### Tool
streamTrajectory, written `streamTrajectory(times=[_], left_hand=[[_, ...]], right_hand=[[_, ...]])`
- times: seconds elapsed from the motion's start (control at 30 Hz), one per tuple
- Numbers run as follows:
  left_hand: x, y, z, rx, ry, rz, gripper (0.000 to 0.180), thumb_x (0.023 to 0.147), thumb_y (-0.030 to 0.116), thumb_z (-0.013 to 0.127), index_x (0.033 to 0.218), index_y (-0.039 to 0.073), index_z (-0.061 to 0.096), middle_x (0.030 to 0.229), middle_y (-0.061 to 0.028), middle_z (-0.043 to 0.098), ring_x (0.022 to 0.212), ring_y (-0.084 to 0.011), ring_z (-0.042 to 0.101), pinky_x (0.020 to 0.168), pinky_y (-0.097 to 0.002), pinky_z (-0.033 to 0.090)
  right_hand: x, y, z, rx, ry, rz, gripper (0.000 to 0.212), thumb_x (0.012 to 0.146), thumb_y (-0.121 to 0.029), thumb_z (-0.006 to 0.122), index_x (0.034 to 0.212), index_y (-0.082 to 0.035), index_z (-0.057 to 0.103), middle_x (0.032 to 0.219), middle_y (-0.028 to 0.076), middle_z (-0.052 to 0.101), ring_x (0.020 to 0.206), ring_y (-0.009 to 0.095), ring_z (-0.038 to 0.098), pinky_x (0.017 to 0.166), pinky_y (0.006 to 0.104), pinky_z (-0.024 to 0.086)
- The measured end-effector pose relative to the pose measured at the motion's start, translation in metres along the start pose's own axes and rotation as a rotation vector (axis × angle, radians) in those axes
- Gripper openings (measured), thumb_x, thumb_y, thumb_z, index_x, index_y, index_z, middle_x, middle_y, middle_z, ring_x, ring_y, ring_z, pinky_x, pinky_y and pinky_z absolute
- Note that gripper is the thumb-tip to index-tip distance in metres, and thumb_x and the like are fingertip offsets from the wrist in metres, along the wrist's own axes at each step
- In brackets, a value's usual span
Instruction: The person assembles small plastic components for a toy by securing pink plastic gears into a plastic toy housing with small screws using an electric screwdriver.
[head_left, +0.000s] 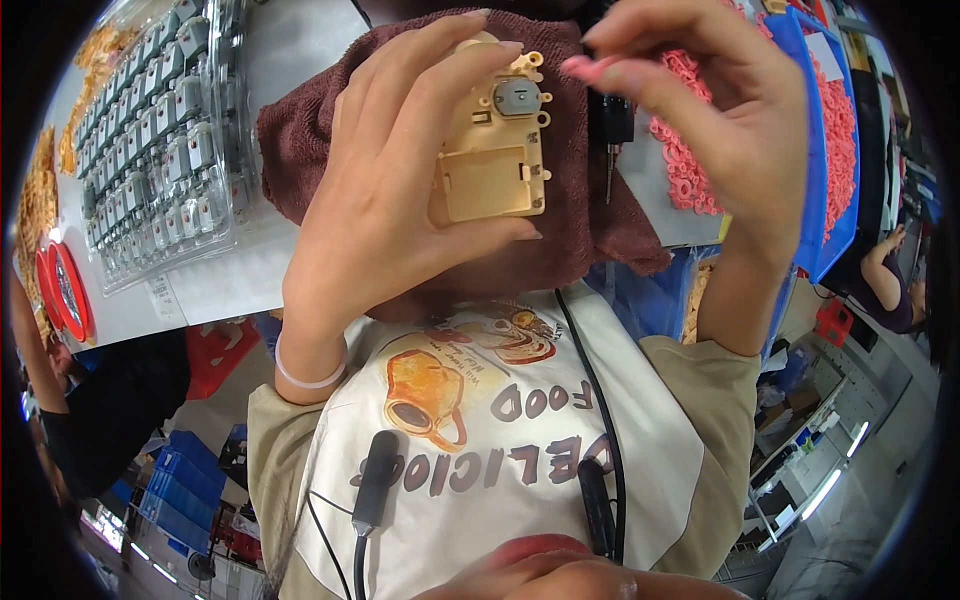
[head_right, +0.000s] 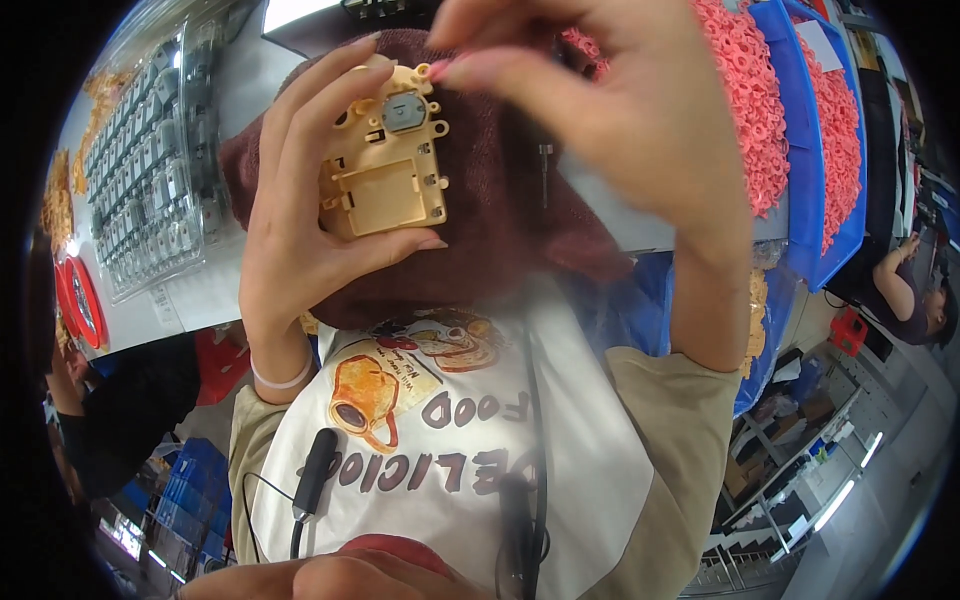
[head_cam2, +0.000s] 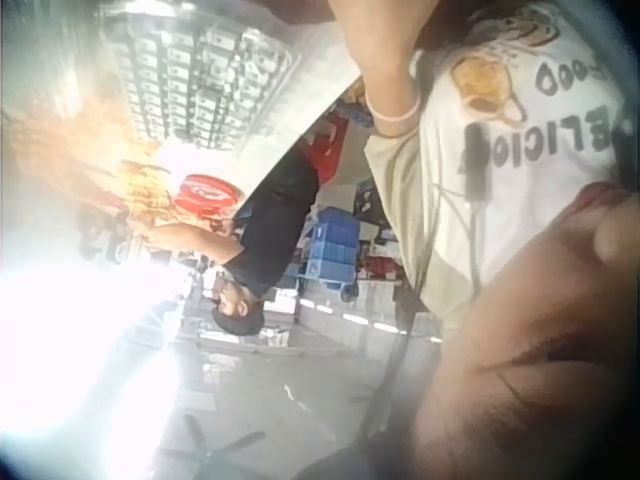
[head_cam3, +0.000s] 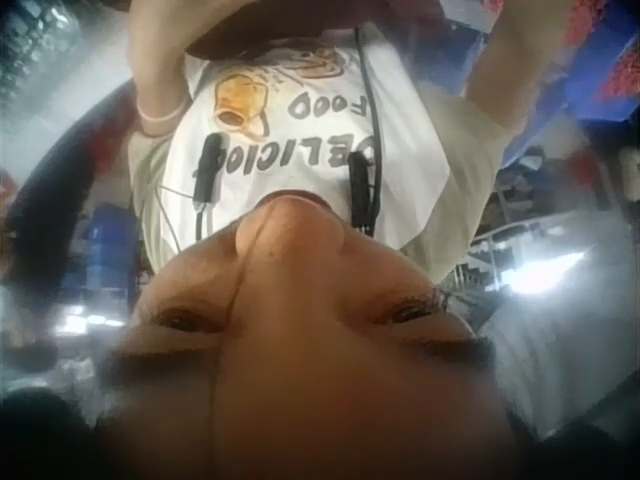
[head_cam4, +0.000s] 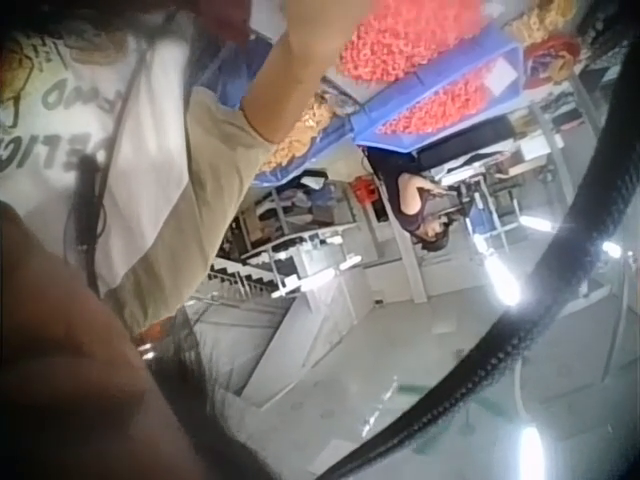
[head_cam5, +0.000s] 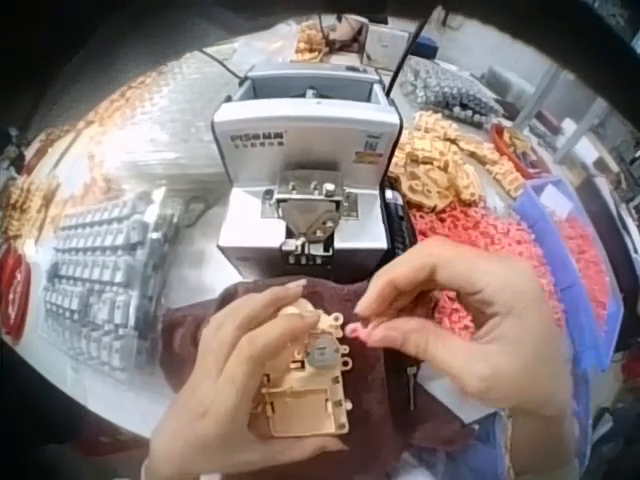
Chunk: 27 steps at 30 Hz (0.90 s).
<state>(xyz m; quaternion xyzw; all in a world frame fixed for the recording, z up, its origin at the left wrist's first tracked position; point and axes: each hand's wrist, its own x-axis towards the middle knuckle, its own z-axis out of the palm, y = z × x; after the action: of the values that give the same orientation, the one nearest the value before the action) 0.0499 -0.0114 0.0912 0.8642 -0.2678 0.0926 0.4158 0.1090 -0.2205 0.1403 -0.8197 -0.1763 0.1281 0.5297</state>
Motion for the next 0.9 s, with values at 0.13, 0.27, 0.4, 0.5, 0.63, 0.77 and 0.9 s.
streamTrajectory(times=[0.13, 0.27, 0.4, 0.5, 0.63, 0.77, 0.9], left_hand=[[0.001, -0.002, 0.009, 0.062, 0.034, 0.018, 0.088, 0.055, 0.021, 0.09, 0.132, 0.006, 0.05, 0.141, -0.0146, 0.047, 0.129, -0.0334, 0.046, 0.107, -0.0421, 0.036], [-0.004, 0.0, 0.007, 0.074, 0.063, -0.002, 0.088, 0.055, 0.02, 0.088, 0.132, 0.007, 0.05, 0.14, -0.014, 0.048, 0.129, -0.0327, 0.045, 0.107, -0.0421, 0.035], [-0.004, -0.008, 0.008, 0.086, 0.036, -0.013, 0.089, 0.052, 0.019, 0.087, 0.132, 0.007, 0.051, 0.138, -0.0134, 0.049, 0.128, -0.0323, 0.046, 0.106, -0.0423, 0.036], [-0.007, -0.015, 0.009, 0.066, 0.048, -0.003, 0.09, 0.051, 0.018, 0.087, 0.133, 0.007, 0.051, 0.137, -0.0133, 0.05, 0.127, -0.0325, 0.046, 0.105, -0.0423, 0.037], [-0.008, -0.014, 0.01, 0.061, 0.046, -0.032, 0.09, 0.051, 0.018, 0.087, 0.133, 0.007, 0.051, 0.137, -0.0132, 0.05, 0.127, -0.0325, 0.047, 0.105, -0.0422, 0.037], [-0.007, -0.006, 0.009, 0.069, 0.043, -0.047, 0.09, 0.051, 0.017, 0.087, 0.133, 0.007, 0.051, 0.137, -0.0132, 0.05, 0.126, -0.0325, 0.047, 0.104, -0.0422, 0.037], [-0.001, 0.003, 0.005, 0.079, 0.041, -0.036, 0.09, 0.051, 0.017, 0.087, 0.133, 0.007, 0.051, 0.137, -0.0131, 0.05, 0.126, -0.0325, 0.047, 0.104, -0.0421, 0.037]], right_hand=[[0.007, -0.016, 0.014, -0.154, -0.107, -0.034, 0.008, 0.076, 0.001, 0.074, 0.083, 0.0, 0.069, 0.086, 0.01, 0.068, 0.079, 0.02, 0.064, 0.072, 0.0285, 0.049], [0.008, 0.026, 0.032, -0.213, -0.029, -0.464, 0.025, 0.079, -0.004, 0.073, 0.102, -0.002, 0.066, 0.085, 0.014, 0.068, 0.077, 0.022, 0.065, 0.07, 0.0316, 0.05], [-0.005, 0.04, 0.034, -0.257, 0.041, -0.439, 0.023, 0.071, -0.004, 0.08, 0.091, 0.002, 0.071, 0.095, 0.009, 0.061, 0.088, 0.018, 0.059, 0.077, 0.0268, 0.047], [-0.006, 0.046, 0.04, -0.196, 0.112, -0.492, 0.024, 0.069, 0.0, 0.081, 0.091, 0.003, 0.07, 0.096, 0.01, 0.06, 0.088, 0.018, 0.058, 0.078, 0.0273, 0.046], [-0.011, 0.049, 0.048, -0.224, 0.183, -0.43, 0.024, 0.068, 0.001, 0.082, 0.088, 0.003, 0.068, 0.093, 0.009, 0.059, 0.087, 0.017, 0.056, 0.078, 0.0264, 0.044], [-0.014, 0.047, 0.052, -0.255, 0.23, -0.383, 0.024, 0.068, 0.0, 0.082, 0.087, 0.003, 0.067, 0.091, 0.008, 0.058, 0.085, 0.016, 0.053, 0.078, 0.0253, 0.041], [-0.011, 0.047, 0.047, -0.18, 0.196, -0.378, 0.024, 0.073, -0.004, 0.08, 0.094, 0.002, 0.068, 0.092, 0.007, 0.058, 0.084, 0.013, 0.052, 0.077, 0.0243, 0.041]])
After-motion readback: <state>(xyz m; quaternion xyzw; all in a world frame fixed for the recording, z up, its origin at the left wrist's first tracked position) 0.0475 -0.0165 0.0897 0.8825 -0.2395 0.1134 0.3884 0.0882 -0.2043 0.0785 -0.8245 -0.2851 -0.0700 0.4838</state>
